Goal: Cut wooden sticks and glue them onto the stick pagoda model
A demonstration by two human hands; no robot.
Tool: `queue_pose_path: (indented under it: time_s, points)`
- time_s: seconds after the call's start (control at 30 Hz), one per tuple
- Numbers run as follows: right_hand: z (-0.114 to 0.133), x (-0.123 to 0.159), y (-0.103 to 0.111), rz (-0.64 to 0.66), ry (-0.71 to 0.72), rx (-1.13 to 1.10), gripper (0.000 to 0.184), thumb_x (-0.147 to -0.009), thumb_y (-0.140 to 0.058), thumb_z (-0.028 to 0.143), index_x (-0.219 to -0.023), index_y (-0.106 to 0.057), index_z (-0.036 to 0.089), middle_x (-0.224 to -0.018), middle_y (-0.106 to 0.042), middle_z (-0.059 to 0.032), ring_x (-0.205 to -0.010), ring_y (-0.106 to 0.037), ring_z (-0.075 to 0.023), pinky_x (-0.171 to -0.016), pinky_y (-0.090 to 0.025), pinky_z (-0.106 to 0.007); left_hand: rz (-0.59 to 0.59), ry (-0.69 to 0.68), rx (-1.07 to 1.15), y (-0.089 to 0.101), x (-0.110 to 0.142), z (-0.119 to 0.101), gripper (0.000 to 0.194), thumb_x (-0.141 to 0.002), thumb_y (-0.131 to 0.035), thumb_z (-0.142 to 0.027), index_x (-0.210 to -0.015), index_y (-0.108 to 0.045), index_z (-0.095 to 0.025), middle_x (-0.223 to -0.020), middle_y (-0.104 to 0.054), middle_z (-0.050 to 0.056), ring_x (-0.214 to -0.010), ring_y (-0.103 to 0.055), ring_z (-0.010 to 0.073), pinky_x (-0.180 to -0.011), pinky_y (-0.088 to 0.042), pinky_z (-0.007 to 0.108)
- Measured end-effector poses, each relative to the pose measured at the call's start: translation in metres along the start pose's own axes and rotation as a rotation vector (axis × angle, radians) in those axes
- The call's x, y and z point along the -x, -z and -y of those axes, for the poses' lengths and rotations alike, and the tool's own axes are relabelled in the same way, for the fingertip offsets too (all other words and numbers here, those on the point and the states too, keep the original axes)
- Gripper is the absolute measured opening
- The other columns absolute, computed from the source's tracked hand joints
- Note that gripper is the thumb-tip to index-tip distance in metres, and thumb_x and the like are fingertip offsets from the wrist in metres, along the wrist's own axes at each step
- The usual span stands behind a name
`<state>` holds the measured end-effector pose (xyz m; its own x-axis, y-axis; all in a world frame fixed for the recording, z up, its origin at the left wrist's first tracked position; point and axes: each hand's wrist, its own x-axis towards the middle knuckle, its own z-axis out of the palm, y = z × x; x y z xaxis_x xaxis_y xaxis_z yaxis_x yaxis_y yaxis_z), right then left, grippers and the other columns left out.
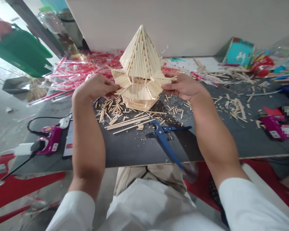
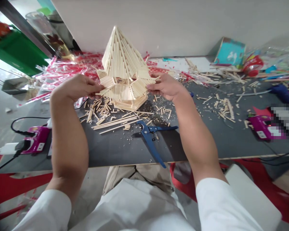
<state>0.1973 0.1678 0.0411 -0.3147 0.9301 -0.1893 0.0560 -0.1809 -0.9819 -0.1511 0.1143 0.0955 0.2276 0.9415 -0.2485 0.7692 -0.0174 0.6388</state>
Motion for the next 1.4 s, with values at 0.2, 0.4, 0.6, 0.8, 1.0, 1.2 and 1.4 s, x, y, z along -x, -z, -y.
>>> queue_pose_path:
  time_s: [0.2,0.4,0.6,0.8,1.0,1.2,1.4]
  points:
    - [-0.006,-0.011,0.008,-0.090,0.030,-0.048,0.036,-0.069,-0.085,0.012,-0.094,-0.062,0.024,-0.092,-0.073,0.0030,-0.075,-0.070,-0.0095,-0.069,-0.063,-0.021,0.093,0.016,0.024,-0.004,-0.001,-0.009,0.062,-0.075,-0.069,-0.071,-0.101,-0.078,-0.016,-0.091,-0.078,0.007,-0.094,-0.062,0.0229,-0.090,-0.051,0.043]
    - [-0.015,-0.023,0.011,-0.298,0.108,0.049,0.040,-0.073,-0.080,0.011,-0.101,-0.056,0.027,-0.086,-0.068,0.0045,-0.075,-0.069,-0.0133,-0.080,-0.064,-0.033,0.216,-0.074,-0.011,-0.011,-0.002,-0.022,0.048,-0.081,-0.064,-0.062,-0.091,-0.078,-0.018,-0.092,-0.078,0.008,-0.087,-0.070,0.0210,-0.082,-0.055,0.036]
    - [0.012,0.009,0.027,-0.313,0.191,0.655,0.033,-0.073,-0.084,0.021,-0.102,-0.067,0.020,-0.090,-0.074,-0.0053,-0.075,-0.068,-0.0170,-0.085,-0.060,-0.040,0.188,-0.140,-0.113,-0.012,-0.001,-0.027,0.043,-0.085,-0.062,-0.058,-0.091,-0.077,-0.017,-0.092,-0.078,0.007,-0.085,-0.069,0.0195,-0.079,-0.054,0.032]
    - [0.058,0.064,0.010,-0.428,0.357,0.927,0.014,-0.085,-0.076,0.025,-0.097,-0.074,0.019,-0.096,-0.077,-0.0112,-0.083,-0.070,-0.0190,-0.085,-0.057,-0.036,0.173,-0.150,-0.229,-0.010,-0.001,-0.027,0.044,-0.088,-0.058,-0.058,-0.092,-0.076,-0.019,-0.091,-0.078,0.006,-0.083,-0.069,0.0200,-0.076,-0.051,0.031]
    - [0.063,0.083,-0.026,-0.242,0.529,0.905,0.020,-0.085,-0.077,0.027,-0.104,-0.071,0.029,-0.102,-0.078,-0.0031,-0.091,-0.075,-0.0223,-0.086,-0.064,-0.040,0.158,-0.170,-0.267,-0.011,0.002,-0.031,0.046,-0.088,-0.057,-0.060,-0.091,-0.075,-0.017,-0.087,-0.077,0.006,-0.078,-0.065,0.0179,-0.074,-0.049,0.033]
    - [0.054,0.072,-0.042,-0.316,0.501,0.866,0.016,-0.087,-0.073,0.029,-0.102,-0.068,0.029,-0.094,-0.078,-0.0012,-0.089,-0.076,-0.0231,-0.087,-0.065,-0.040,0.164,-0.160,-0.275,-0.011,0.002,-0.031,0.049,-0.086,-0.056,-0.063,-0.091,-0.075,-0.018,-0.086,-0.076,0.005,-0.079,-0.063,0.0179,-0.078,-0.049,0.033]
    - [0.049,0.068,-0.044,-0.337,0.471,0.819,0.016,-0.093,-0.066,0.042,-0.105,-0.066,0.030,-0.099,-0.079,-0.0034,-0.091,-0.076,-0.0235,-0.091,-0.064,-0.040,0.155,-0.121,-0.270,-0.012,0.001,-0.031,0.047,-0.083,-0.056,-0.062,-0.090,-0.074,-0.019,-0.090,-0.076,0.006,-0.083,-0.067,0.0212,-0.077,-0.048,0.031]
